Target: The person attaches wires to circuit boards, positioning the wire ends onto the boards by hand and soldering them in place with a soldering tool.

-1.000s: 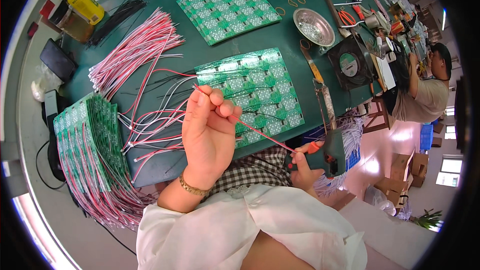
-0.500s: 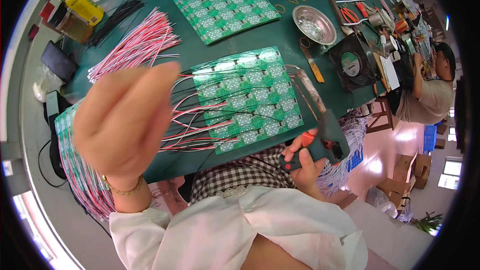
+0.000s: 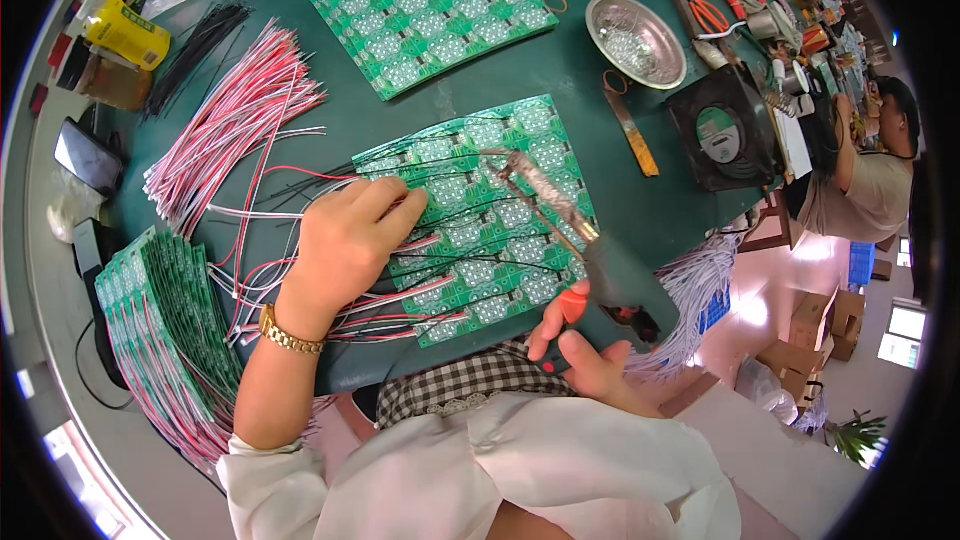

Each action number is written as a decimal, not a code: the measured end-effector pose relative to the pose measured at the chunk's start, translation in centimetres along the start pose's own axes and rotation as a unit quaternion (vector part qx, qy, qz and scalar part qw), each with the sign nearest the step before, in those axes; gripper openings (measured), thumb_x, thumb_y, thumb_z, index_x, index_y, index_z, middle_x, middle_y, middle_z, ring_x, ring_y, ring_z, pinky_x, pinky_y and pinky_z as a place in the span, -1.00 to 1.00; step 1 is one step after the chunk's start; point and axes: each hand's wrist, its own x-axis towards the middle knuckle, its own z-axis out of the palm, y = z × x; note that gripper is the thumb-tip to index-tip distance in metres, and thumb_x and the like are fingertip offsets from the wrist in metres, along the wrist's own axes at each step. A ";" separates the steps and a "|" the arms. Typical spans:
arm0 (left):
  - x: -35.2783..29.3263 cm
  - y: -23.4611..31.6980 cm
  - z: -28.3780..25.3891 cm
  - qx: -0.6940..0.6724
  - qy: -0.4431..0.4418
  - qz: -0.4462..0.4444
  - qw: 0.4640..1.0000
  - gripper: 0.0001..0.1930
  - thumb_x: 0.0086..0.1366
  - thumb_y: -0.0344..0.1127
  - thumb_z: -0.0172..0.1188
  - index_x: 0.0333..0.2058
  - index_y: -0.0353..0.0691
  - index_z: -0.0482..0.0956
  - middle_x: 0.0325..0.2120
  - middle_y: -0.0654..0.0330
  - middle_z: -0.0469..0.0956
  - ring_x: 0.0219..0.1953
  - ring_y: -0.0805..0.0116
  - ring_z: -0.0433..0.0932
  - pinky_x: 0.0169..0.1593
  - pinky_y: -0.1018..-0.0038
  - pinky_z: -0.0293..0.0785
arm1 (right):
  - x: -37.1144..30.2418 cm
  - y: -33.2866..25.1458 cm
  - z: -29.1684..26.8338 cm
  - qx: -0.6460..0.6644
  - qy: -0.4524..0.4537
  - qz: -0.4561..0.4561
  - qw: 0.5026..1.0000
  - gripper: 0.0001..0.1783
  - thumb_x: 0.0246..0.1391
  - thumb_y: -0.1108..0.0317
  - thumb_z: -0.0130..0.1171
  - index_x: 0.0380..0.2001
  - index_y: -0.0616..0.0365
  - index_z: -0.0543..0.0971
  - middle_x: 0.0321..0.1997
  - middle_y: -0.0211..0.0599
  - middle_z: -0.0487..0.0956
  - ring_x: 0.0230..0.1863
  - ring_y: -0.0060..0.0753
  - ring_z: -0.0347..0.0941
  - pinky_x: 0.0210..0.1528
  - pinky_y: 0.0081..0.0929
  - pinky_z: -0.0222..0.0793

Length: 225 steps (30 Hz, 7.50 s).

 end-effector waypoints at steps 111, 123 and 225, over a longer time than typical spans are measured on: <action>0.3 1.0 0.2 0.034 -0.036 -0.024 0.999 -0.76 -0.12 -0.42 0.10 -0.38 -0.32 0.53 -0.41 0.18 0.49 -0.55 0.42 0.44 -0.56 0.53 0.29 | -0.4 1.0 -1.1 -0.337 -0.098 0.097 0.932 -0.71 -0.34 0.38 0.26 -0.39 0.10 0.54 -0.35 -0.26 0.53 -0.34 -0.18 0.45 -0.41 -0.40 0.38; 0.2 0.8 0.3 0.019 -0.044 -0.028 0.998 -0.76 -0.11 -0.41 0.09 -0.38 -0.30 0.53 -0.41 0.20 0.50 -0.54 0.43 0.44 -0.55 0.53 0.29 | 0.1 0.3 -0.9 -0.204 -0.108 0.161 0.959 -0.87 -0.09 0.42 0.10 -0.42 0.20 0.41 -0.55 -0.38 0.44 -0.51 -0.58 0.41 -0.47 -0.60 0.35; 0.4 1.0 -0.8 0.007 -0.067 -0.063 0.996 -0.73 -0.15 -0.47 0.20 -0.35 -0.12 0.58 -0.68 0.32 0.23 -0.68 0.43 0.29 -0.61 0.49 0.23 | -0.6 0.3 -0.6 0.190 0.148 0.443 0.863 -0.70 -0.31 0.43 0.26 -0.36 0.13 0.55 -0.34 -0.35 0.56 -0.32 -0.37 0.48 -0.30 -0.57 0.39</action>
